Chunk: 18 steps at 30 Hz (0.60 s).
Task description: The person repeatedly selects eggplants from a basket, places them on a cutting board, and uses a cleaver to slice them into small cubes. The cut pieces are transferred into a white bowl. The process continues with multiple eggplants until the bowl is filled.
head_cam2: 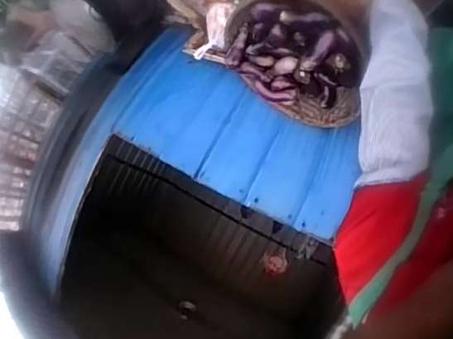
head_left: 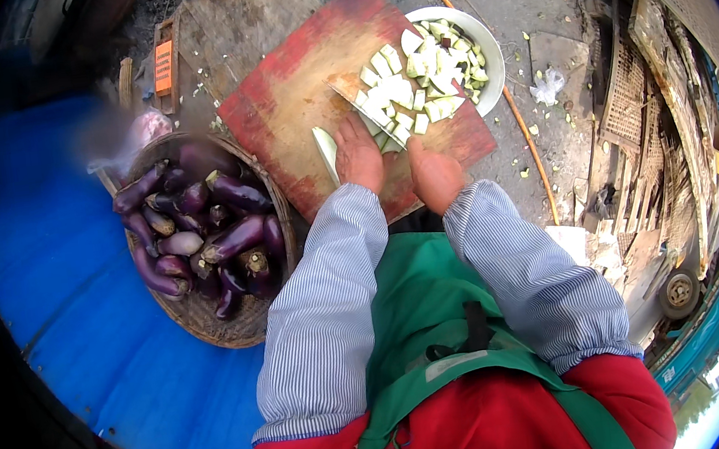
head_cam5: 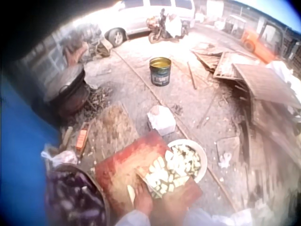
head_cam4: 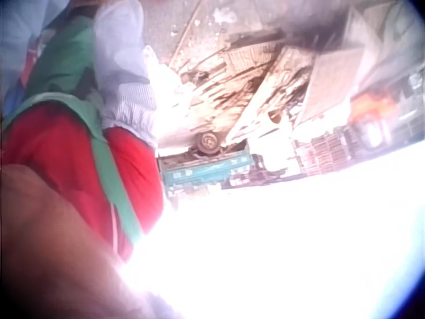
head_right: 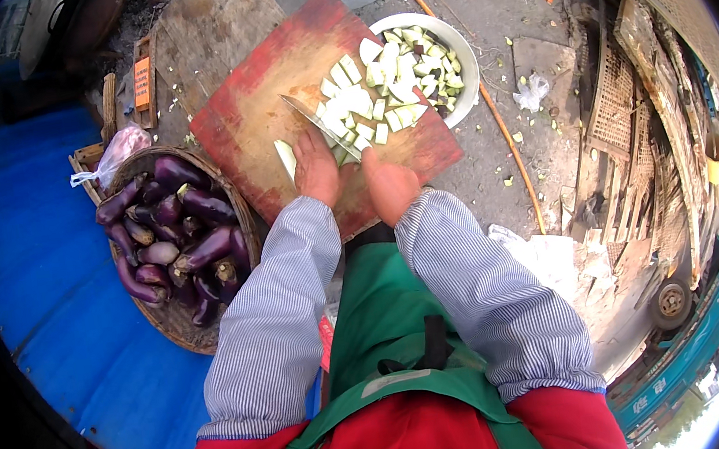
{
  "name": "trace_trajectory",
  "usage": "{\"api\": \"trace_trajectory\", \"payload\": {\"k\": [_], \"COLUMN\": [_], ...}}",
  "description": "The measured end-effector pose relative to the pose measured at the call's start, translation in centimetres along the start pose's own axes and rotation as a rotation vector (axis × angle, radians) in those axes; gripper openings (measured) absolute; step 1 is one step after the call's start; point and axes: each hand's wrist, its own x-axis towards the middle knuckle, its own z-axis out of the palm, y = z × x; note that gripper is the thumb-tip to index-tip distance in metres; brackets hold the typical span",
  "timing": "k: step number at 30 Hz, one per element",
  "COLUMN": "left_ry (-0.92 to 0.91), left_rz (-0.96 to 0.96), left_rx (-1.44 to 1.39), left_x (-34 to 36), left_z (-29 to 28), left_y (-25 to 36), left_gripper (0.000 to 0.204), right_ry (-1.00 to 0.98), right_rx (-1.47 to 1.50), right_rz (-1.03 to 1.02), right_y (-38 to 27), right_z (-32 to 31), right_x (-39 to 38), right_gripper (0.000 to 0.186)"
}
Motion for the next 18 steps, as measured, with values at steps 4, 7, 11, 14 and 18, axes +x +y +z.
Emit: {"api": "trace_trajectory", "payload": {"k": [4,7,11,14,18], "left_ry": [0.032,0.032,0.042,0.050,-0.038], "left_rz": [0.052,0.058,0.074,0.069,0.005], "left_rx": [-0.028,-0.032,-0.002,0.012,-0.033], "left_x": [0.2,-0.4,-0.2,-0.5,-1.2], "left_z": [0.3,0.0,-0.1,0.4,-1.2], "left_y": [-0.3,-0.1,0.0,-0.8,0.1], "left_gripper": [0.082,0.081,0.090,0.100,0.103], "right_ry": [0.013,0.058,0.135,0.230,0.208], "right_rx": [0.053,0.144,0.208,0.359,0.282], "right_rz": [0.035,0.007,-0.054,-0.063,-0.040], "right_y": [0.6,0.6,1.1,2.8,0.8], "right_z": [1.1,1.0,0.8,1.1,-2.7], "right_x": [1.4,1.8,3.6,3.4,-1.2], "right_gripper": [0.024,0.024,0.025,0.024,0.026]}}
